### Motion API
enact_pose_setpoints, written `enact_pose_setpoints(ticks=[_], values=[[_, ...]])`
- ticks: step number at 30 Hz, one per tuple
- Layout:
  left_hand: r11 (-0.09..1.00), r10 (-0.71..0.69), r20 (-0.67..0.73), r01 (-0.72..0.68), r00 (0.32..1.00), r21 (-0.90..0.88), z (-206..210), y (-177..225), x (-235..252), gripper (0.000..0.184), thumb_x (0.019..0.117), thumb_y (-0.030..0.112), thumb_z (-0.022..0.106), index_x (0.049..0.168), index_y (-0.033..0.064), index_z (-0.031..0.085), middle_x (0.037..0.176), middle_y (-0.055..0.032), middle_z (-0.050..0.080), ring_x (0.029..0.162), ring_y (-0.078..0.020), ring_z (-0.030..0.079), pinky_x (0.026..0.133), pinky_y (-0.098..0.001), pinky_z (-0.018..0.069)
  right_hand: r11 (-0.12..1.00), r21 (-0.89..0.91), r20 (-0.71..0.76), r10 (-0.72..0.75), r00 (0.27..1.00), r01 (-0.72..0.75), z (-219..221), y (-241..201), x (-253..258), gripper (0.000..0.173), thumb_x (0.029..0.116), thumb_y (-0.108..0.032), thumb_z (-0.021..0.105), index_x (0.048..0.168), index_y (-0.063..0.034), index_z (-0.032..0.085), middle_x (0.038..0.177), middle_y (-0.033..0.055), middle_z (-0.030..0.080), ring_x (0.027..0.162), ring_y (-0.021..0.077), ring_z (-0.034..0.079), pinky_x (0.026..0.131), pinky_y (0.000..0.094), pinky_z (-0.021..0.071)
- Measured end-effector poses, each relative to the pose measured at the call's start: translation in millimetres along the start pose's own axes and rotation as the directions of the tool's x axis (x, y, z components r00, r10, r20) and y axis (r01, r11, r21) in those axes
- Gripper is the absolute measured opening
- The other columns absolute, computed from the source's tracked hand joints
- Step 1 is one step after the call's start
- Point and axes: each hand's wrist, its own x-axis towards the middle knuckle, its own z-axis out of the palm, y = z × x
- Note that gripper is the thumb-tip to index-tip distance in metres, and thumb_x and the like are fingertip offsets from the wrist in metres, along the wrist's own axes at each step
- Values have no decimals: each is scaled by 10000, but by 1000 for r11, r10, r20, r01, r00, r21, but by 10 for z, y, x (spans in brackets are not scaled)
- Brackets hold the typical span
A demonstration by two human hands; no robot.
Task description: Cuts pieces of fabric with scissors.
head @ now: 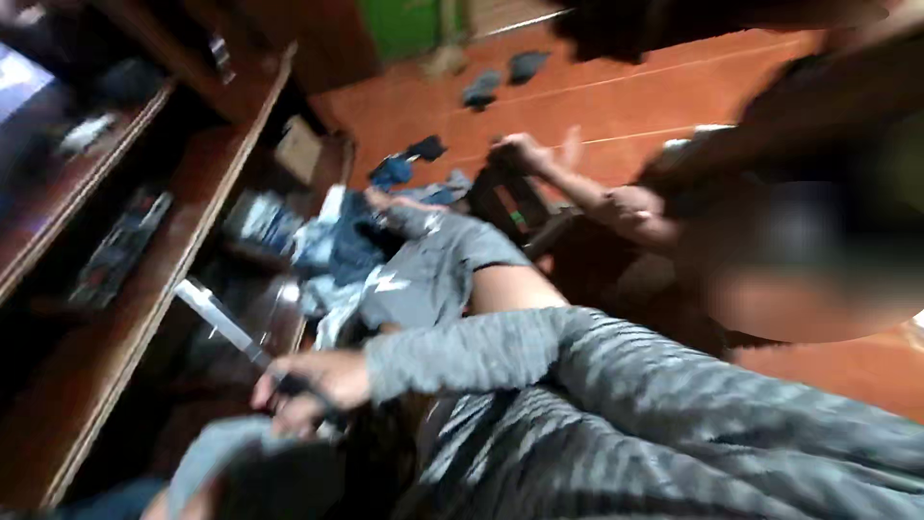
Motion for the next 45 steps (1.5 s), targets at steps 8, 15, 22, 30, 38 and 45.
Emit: enact_pose_setpoints(ticks=[8,15,22,30,38,45], values=[[928,-85,-225,-5,971,-371,-336,-615,225,298,1080,290,507,1250,82,637,1024,-35,743,923,-104,726,827,-329,624,998,-65,315,31,949,-11,-293,939,-143,793,875,-657,662,1333,-21,539,952,-13,666,791,49,649,725,258,577],[930,-29,-157,-32,987,-367,-422,-962,354,434,1099,418,427,1284,75,619,1080,-93,722,985,-180,722,867,-411,616,998,-67,366,12,931,13,-340,1164,-161,861,851,-688,677,1361,-11,526,1007,-13,632,855,18,622,770,215,553],[930,-41,47,55,998,-364,-325,-1113,440,488,1089,478,421,1271,74,625,1021,-92,728,916,-175,729,803,-404,628,984,-159,74,-67,995,78,-157,836,-3,815,777,-445,822,1358,24,496,1049,4,704,893,46,647,817,258,559],[951,-248,74,257,966,-174,-93,-330,229,266,1074,327,443,990,157,630,759,90,681,675,16,655,614,-189,578,990,-131,-92,-64,994,52,25,310,301,405,821,-88,741,1196,-25,601,830,-21,638,585,9,543,539,186,488],[889,-203,9,188,979,-417,-72,-312,214,162,1015,100,501,1025,138,659,824,38,741,712,-54,709,638,-252,620,986,-64,-14,-153,988,151,-67,461,211,352,912,-156,665,1213,-16,549,794,-67,630,681,7,595,631,195,528],[891,-147,-121,78,982,-447,-120,-292,225,199,1087,162,429,1090,158,627,856,68,750,757,-27,720,684,-226,625,971,-208,213,-74,974,120,-416,1094,-192,948,826,-803,589,1347,-14,523,975,-2,641,844,48,624,753,260,567]])
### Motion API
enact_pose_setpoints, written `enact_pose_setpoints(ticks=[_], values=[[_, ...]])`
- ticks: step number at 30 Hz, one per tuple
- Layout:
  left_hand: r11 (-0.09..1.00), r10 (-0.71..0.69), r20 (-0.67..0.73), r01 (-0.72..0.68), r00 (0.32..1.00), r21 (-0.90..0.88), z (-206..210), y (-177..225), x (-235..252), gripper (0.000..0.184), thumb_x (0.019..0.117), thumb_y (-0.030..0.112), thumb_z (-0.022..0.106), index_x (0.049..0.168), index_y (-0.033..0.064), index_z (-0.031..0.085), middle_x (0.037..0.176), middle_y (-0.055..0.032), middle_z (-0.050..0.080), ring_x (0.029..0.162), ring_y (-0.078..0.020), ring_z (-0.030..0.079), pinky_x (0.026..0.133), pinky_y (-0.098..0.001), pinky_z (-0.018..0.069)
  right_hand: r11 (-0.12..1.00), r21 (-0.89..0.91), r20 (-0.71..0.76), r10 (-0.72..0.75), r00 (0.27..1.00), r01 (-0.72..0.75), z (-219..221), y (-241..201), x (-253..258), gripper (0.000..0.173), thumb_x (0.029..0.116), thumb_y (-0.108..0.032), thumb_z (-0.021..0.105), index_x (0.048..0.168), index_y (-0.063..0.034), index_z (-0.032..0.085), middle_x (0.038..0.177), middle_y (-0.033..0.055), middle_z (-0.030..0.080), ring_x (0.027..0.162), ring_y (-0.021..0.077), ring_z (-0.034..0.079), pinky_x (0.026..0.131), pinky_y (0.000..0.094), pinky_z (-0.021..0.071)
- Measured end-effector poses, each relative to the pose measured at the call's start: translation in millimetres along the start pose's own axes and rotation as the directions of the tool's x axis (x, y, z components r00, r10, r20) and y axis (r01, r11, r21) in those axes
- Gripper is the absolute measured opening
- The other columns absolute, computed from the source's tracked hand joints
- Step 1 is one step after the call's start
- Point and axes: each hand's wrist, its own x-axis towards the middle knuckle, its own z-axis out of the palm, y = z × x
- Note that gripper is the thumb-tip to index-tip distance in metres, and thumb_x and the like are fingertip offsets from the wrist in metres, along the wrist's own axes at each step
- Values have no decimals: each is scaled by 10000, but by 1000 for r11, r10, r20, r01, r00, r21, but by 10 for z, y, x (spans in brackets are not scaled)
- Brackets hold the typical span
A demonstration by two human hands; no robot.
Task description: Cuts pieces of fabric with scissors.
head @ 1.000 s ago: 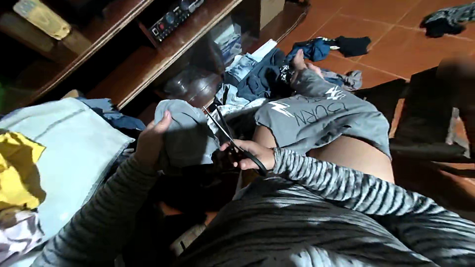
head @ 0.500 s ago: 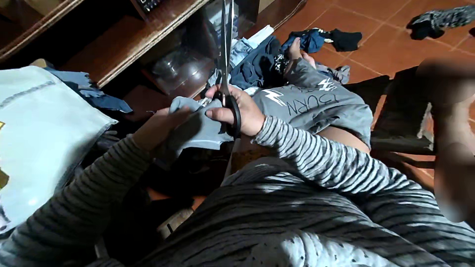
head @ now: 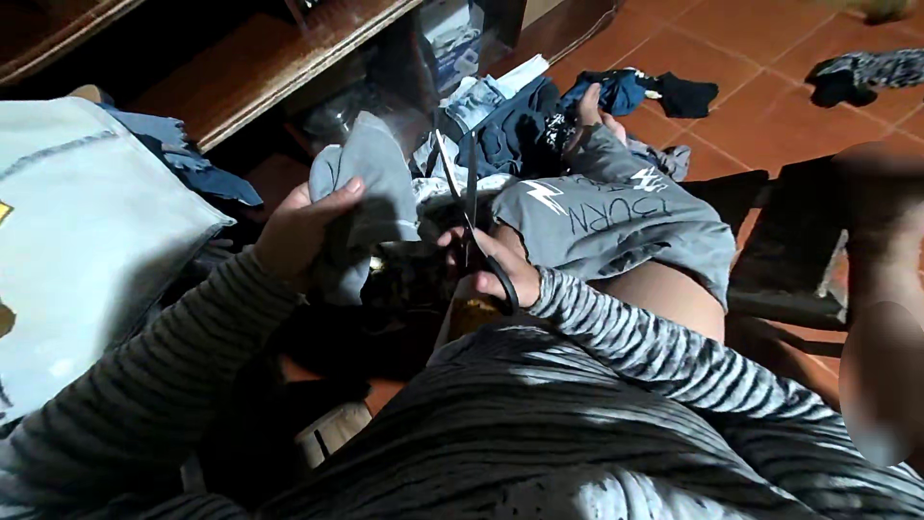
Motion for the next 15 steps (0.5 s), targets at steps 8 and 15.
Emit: enact_pose_setpoints(ticks=[8,15], values=[[904,393,387,-272,834,-330,-412,-559,306,236,1096,105,452,1280,1,557,1002,-78,707,840,-136,707,729,-308,618,976,187,260,64,963,-115,26,165,-79,894,839,-733,654,1374,-32,504,1018,-13,611,899,40,617,817,246,554],[999,48,88,-46,995,-24,-132,-203,47,132,1051,116,491,1111,153,602,835,61,735,694,-27,699,622,-210,606,979,195,255,13,967,-65,4,99,-29,873,808,-730,692,1311,-29,558,980,-31,624,868,16,602,771,217,530]])
